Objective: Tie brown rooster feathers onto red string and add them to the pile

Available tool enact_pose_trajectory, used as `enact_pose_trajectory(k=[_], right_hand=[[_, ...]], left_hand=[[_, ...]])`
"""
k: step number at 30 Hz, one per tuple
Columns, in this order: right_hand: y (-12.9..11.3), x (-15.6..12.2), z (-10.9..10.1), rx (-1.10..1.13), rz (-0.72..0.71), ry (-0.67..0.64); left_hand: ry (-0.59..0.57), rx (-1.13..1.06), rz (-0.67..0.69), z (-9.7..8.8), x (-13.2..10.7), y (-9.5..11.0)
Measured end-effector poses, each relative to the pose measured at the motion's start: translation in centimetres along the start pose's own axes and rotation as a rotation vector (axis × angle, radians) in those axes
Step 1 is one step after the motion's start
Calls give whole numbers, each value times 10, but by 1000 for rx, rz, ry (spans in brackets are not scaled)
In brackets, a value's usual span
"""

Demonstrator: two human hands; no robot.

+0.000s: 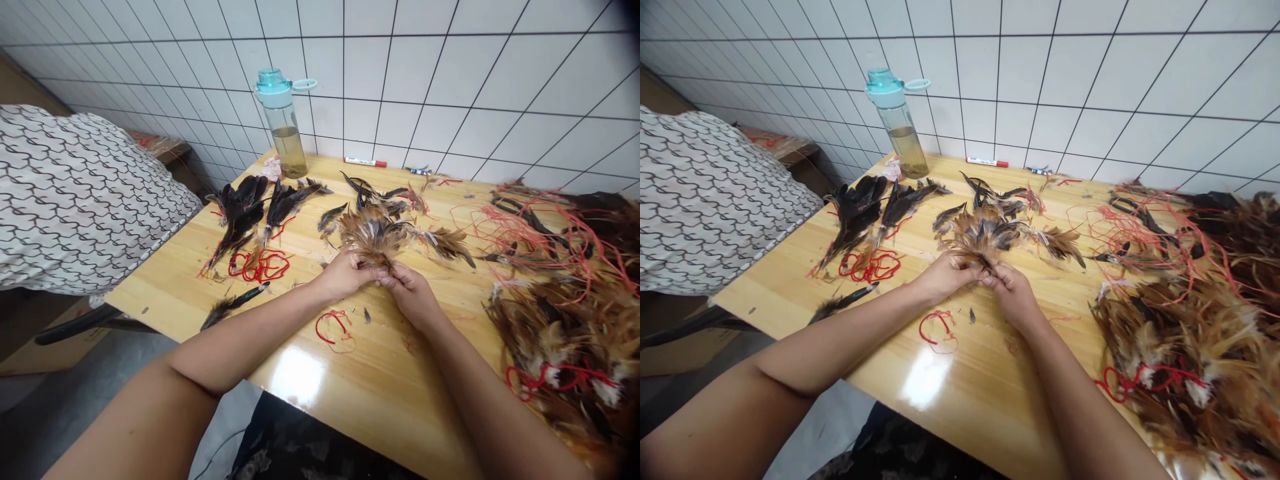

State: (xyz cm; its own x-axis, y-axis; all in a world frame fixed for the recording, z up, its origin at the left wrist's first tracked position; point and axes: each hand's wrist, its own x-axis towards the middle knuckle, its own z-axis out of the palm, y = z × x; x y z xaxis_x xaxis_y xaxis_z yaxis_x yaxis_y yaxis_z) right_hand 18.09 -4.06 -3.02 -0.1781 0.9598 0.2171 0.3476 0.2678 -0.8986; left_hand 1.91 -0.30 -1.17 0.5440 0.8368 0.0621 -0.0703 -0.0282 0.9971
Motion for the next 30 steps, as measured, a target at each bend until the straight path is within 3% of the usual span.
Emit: enact_pose_trajectory(k=[4, 7, 10, 12, 14, 18, 22, 30], right_hand=[[1, 0, 2, -16, -25, 37], [0, 0, 2, 11, -11, 40], [-1, -3, 2, 102, 78, 59], [-3, -5, 2, 188, 159, 91], [-6, -5, 2, 300, 228, 131], [-13, -4, 1, 506, 298, 164], [-15, -2, 1, 638, 309, 189], [-11, -2, 1, 714, 336, 208]], left_hand=[[7, 113, 43, 3, -2, 9], [15, 120, -1, 6, -3, 14], [-37, -1, -52, 2, -2, 13], [23, 11, -27, -8, 1, 12], [182, 162, 55, -28, 6, 11], [483, 721, 121, -74, 15, 8], [456, 1101, 34, -95, 22, -3], [387, 1371, 14, -88, 25, -10]])
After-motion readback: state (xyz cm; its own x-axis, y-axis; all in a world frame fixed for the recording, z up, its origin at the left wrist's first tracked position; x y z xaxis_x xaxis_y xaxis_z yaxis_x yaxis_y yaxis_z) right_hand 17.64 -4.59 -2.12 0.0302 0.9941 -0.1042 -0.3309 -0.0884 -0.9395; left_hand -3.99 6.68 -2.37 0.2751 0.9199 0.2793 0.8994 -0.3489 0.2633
